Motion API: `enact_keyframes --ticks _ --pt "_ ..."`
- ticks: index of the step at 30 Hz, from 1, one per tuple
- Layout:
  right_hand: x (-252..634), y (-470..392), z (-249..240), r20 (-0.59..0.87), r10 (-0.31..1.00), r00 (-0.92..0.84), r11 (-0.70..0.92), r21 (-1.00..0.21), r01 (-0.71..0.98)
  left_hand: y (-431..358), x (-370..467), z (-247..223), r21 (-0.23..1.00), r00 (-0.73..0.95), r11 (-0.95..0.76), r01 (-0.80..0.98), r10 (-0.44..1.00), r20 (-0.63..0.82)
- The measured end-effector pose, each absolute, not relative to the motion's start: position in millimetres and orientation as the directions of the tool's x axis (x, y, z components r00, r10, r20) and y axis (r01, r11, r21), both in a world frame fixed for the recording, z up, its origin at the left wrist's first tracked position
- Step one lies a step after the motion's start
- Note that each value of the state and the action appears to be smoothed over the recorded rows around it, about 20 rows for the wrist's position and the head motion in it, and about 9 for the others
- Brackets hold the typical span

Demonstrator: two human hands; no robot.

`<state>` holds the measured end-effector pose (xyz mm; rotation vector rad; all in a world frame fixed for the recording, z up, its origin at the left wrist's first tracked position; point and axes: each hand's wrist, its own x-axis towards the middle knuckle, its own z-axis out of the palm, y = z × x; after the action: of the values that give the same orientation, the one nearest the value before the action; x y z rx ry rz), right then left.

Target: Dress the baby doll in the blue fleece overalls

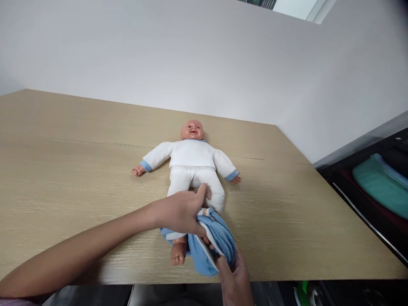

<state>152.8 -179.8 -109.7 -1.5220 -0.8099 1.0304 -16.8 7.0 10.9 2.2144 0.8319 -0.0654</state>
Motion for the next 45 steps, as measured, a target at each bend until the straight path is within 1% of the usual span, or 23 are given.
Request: enact_keyframes --ticks 3,4,5,6,8,10,12,14,17,21,23,25,27,30,32,34,36,38,41,43,45 --pt "147.0 -168.6 -118.3 -0.304 0.883 0.356 -0.226 -0.943 -0.244 9.1 -24.6 6.8 0.817 0.803 -0.331 0.471 0.544 -0.243" --pt "146.9 -164.4 -120.8 -0.314 0.884 0.347 -0.224 -0.935 -0.276 9.4 -27.1 5.0 0.858 0.807 -0.287 0.427 0.548 -0.218" --pt "148.0 -160.0 -122.4 -0.306 0.882 0.359 -0.215 -0.938 -0.273 9.6 -29.4 3.1 0.886 0.808 -0.25 0.391 0.554 -0.2" --pt "150.1 -155.6 -122.7 -0.28 0.878 0.388 -0.2 -0.951 -0.234 9.6 -31.2 1.5 0.905 0.807 -0.221 0.364 0.56 -0.188" --pt "156.0 -146.6 -118.2 -0.178 0.881 0.438 -0.153 -0.984 -0.092 9.3 -33.8 -1.2 0.921 0.804 -0.193 0.338 0.569 -0.175" --pt "161.2 -137.6 -107.5 -0.05 0.905 0.423 -0.064 -0.998 0.018 9.0 -35.1 -2.7 0.919 0.803 -0.224 0.324 0.578 -0.142" --pt "164.6 -128.9 -93.7 0.053 0.921 0.385 0.037 -0.998 0.049 9.0 -35.9 -3.1 0.918 0.81 -0.266 0.293 0.58 -0.09" --pt "167.7 -120.6 -81.5 0.103 0.927 0.362 0.089 -0.994 0.056 10.1 -36.6 -3.0 0.924 0.812 -0.287 0.251 0.582 -0.04" --pt "177.3 -108.3 -72.6 0.13 0.957 0.259 0.098 -0.986 0.134 14.7 -38.4 -3.6 0.914 0.804 -0.344 0.214 0.594 0.036" --pt "201.9 -88.3 -67.9 0.125 0.992 0.011 0.119 -0.964 0.238 22.1 -42.3 -5.7 0.906 0.838 -0.401 0.134 0.534 0.112" --pt "215.5 -77.2 -60.5 0.113 0.985 -0.128 0.146 -0.949 0.281 22.5 -45.4 -5.5 0.893 0.841 -0.429 0.133 0.526 0.128" --pt "227.4 -67.2 -49.2 0.116 0.957 -0.265 0.203 -0.921 0.331 19.7 -50.0 -4.0 0.852 0.834 -0.496 0.17 0.533 0.144" --pt "236.6 -60.0 -37.2 0.138 0.921 -0.363 0.283 -0.878 0.386 14.5 -57.2 -2.6 0.793 0.827 -0.567 0.222 0.54 0.154" --pt "245.2 -54.5 -25.4 0.161 0.888 -0.431 0.364 -0.818 0.444 5.8 -73.7 -4.2 0.697 0.796 -0.64 0.323 0.583 0.166" --pt "247.7 -51.2 -23.1 0.161 0.874 -0.459 0.377 -0.821 0.429 1.9 -86.7 -7.9 0.654 0.751 -0.637 0.408 0.642 0.156" --pt "248.3 -44.6 -24.4 0.158 0.868 -0.472 0.359 -0.855 0.375 0.9 -97.8 -12.3 0.667 0.72 -0.589 0.456 0.685 0.113" --pt "247.2 -32.5 -28.2 0.131 0.87 -0.476 0.295 -0.911 0.288 3.5 -104.2 -16.9 0.733 0.718 -0.518 0.441 0.693 0.058" --pt "244.7 -15.6 -33.5 0.076 0.879 -0.471 0.191 -0.961 0.2 9.1 -104.8 -22.4 0.812 0.724 -0.448 0.373 0.688 0.048" --pt "239.2 11.8 -42.4 -0.01 0.901 -0.433 0.046 -0.992 0.118 18.6 -98.2 -33.3 0.917 0.692 -0.324 0.232 0.717 0.078" --pt "236.3 25.0 -47.7 -0.054 0.915 -0.399 -0.02 -0.996 0.089 21.7 -93.3 -40.7 0.961 0.65 -0.222 0.165 0.757 0.064" --pt "236.0 30.9 -52.2 -0.095 0.914 -0.395 -0.07 -0.995 0.075 20.1 -91.6 -46.7 0.981 0.6 -0.13 0.143 0.8 0.019"
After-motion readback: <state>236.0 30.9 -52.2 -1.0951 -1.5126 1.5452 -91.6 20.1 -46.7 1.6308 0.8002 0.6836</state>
